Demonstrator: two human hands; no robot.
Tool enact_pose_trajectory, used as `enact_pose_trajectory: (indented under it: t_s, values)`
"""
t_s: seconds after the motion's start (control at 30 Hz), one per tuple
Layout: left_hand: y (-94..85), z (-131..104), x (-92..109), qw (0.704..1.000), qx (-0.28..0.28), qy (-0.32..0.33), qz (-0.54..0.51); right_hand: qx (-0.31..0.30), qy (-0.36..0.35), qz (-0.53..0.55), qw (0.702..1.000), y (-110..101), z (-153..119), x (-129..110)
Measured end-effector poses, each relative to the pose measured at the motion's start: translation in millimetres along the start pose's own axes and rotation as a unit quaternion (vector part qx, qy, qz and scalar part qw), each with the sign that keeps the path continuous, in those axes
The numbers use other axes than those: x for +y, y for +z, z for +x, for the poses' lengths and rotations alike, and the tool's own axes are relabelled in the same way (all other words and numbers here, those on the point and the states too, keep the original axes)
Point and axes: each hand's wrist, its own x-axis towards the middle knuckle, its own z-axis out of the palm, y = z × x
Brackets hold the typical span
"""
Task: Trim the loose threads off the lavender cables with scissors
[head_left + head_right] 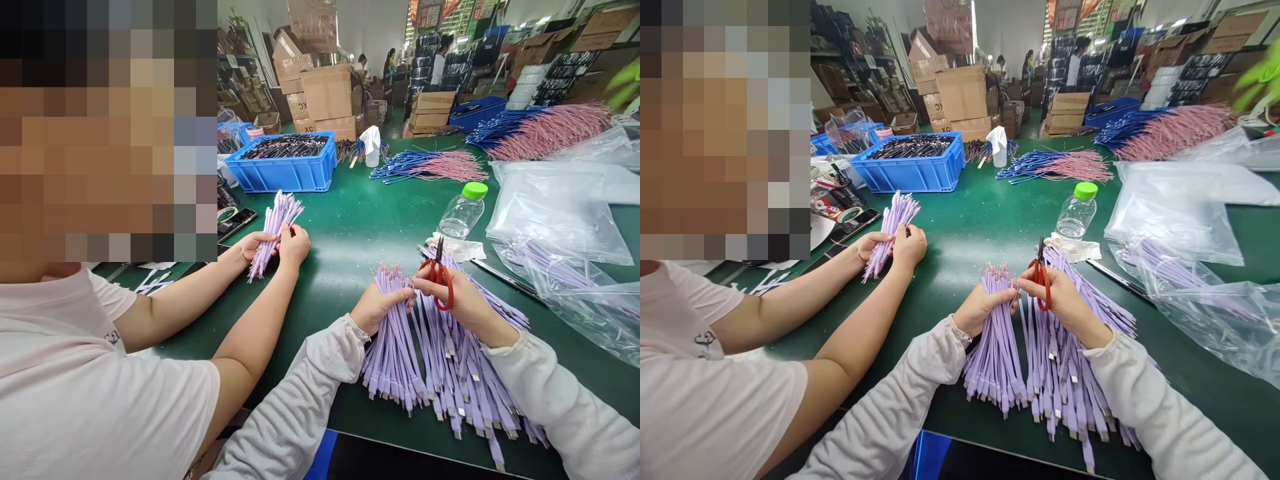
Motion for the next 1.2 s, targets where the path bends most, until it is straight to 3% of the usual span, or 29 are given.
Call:
enact_pose_trajectory:
  t_s: [0.07,0.13,0.27,0.37,0.5,0.67,0.97,1.03,1.2]
  values:
    - [0.5,0,0,1.0,0.026,0.003,0.01,0.013,-0.036,-0.062,0.997,1,0,0]
    - [0.1,0,1,0.998,0.069,0.007,0.009,0.052,-0.105,-0.186,0.976,-1,-1,2]
    - [-3.5,2,3,0.992,0.128,0.021,0.003,0.118,-0.225,-0.458,0.852,-8,-3,10]
    - [-6.4,4,2,0.988,0.153,0.034,0.013,0.131,-0.236,-0.558,0.785,-11,-4,14]
    - [-7.8,5,0,0.985,0.162,0.045,0.024,0.137,-0.235,-0.595,0.757,-10,-6,14]
    - [-8.1,4,0,0.986,0.149,0.066,0.042,0.126,-0.237,-0.6,0.753,-11,-6,10]
    - [-7.6,4,2,0.981,0.158,0.077,0.083,0.093,-0.232,-0.549,0.798,-18,-6,19]
    - [-6.4,4,2,0.983,0.153,0.069,0.072,0.109,-0.214,-0.526,0.816,-19,-6,20]
    - [-3.9,5,0,0.991,0.12,0.05,0.034,0.152,-0.156,-0.355,0.909,-16,-2,15]
